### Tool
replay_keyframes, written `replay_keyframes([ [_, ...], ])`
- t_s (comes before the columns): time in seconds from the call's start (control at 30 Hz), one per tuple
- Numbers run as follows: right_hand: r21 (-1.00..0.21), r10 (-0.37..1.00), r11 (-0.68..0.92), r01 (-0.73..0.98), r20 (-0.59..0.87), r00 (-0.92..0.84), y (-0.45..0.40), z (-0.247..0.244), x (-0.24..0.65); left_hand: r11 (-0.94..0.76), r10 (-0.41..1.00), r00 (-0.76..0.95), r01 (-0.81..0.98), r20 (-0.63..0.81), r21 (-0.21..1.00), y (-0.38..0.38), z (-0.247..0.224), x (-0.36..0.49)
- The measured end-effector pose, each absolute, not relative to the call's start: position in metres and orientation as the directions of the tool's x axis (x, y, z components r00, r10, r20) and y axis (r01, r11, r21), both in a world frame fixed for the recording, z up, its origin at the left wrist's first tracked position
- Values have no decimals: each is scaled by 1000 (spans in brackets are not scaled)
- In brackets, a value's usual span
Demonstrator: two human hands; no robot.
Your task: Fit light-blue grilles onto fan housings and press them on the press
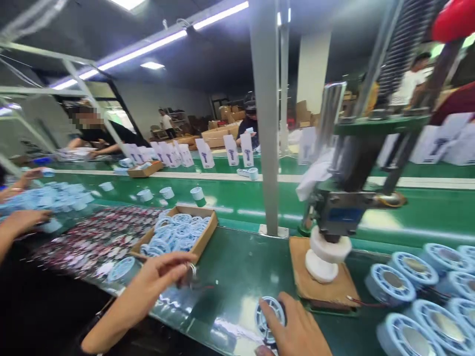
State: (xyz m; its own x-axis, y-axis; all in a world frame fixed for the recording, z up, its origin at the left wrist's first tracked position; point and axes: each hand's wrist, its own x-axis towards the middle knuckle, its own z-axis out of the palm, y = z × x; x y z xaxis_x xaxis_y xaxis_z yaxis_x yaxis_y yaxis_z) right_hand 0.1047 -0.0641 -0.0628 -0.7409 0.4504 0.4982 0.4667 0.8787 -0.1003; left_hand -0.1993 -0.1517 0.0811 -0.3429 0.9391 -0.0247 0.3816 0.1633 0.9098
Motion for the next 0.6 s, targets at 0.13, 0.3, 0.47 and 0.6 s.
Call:
replay_keyframes([
  [0.13,-456,582,797,397,401,-707,-55,2,108,181,983,-70,182,-171,966,-121,53,-128],
  [0.3,-819,601,525,229,166,-782,-46,62,85,167,986,24,9,-167,986,-94,52,-89],
  [0.47,-908,686,365,207,112,-719,-44,61,81,105,994,-24,-80,-107,991,-106,41,-90],
  [0.6,-991,674,-130,44,-121,-729,-47,51,87,62,986,-147,-127,-81,990,-133,15,-85],
])
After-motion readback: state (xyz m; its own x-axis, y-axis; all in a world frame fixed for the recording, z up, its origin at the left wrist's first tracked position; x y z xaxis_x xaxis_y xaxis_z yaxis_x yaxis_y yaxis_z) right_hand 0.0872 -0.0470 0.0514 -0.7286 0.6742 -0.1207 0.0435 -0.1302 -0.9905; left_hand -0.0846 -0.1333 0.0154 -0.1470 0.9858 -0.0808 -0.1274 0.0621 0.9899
